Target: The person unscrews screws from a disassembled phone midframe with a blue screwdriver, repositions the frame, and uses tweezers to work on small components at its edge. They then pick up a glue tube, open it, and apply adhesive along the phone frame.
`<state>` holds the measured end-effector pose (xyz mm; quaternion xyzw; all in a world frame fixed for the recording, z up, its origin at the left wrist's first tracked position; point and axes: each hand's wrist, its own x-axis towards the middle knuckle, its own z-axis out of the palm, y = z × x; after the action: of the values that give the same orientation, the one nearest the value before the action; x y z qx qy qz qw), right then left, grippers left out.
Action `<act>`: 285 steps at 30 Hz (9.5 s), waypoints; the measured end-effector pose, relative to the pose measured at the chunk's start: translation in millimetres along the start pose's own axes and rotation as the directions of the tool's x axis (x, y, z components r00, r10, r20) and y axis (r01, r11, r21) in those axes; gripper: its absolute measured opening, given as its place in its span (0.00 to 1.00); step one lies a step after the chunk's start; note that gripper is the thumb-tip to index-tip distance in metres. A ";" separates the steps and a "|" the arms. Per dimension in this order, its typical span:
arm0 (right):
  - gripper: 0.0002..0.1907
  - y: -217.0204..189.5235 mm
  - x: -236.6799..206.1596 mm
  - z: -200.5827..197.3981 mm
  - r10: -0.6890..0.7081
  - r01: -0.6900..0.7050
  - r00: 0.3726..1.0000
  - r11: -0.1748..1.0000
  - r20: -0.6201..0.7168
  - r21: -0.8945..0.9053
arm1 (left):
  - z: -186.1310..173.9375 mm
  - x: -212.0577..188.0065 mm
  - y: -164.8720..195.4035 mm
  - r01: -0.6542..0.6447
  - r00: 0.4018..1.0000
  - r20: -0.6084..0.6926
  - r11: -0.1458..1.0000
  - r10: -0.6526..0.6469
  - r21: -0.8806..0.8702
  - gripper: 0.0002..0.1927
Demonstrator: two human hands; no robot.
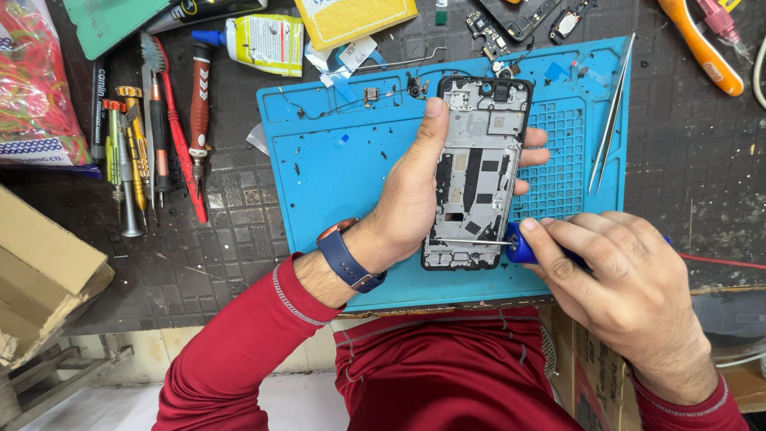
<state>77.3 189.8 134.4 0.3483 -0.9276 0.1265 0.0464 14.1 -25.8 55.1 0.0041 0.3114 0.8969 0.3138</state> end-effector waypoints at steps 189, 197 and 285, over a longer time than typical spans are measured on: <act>0.20 -37.2 6.6 -30.4 0.675 -0.650 0.721 0.581 0.154 0.490 | 11.0 -18.4 11.5 -0.227 0.962 0.217 0.929 0.166 0.293 0.43; 0.27 -25.0 5.8 -1.4 0.731 -0.648 0.650 0.676 -0.206 0.351 | 27.7 -9.9 23.1 -0.325 0.945 0.070 0.935 0.318 0.139 0.37; 0.24 18.0 21.0 3.3 0.369 -0.348 0.850 0.929 0.375 -0.126 | 1.0 -2.5 28.5 0.060 0.995 -0.089 0.991 -0.049 0.124 0.41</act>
<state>49.6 188.7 131.3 0.1859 -0.9696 0.0358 -0.1553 0.3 -44.0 72.4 -0.0230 0.3808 0.8659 0.3235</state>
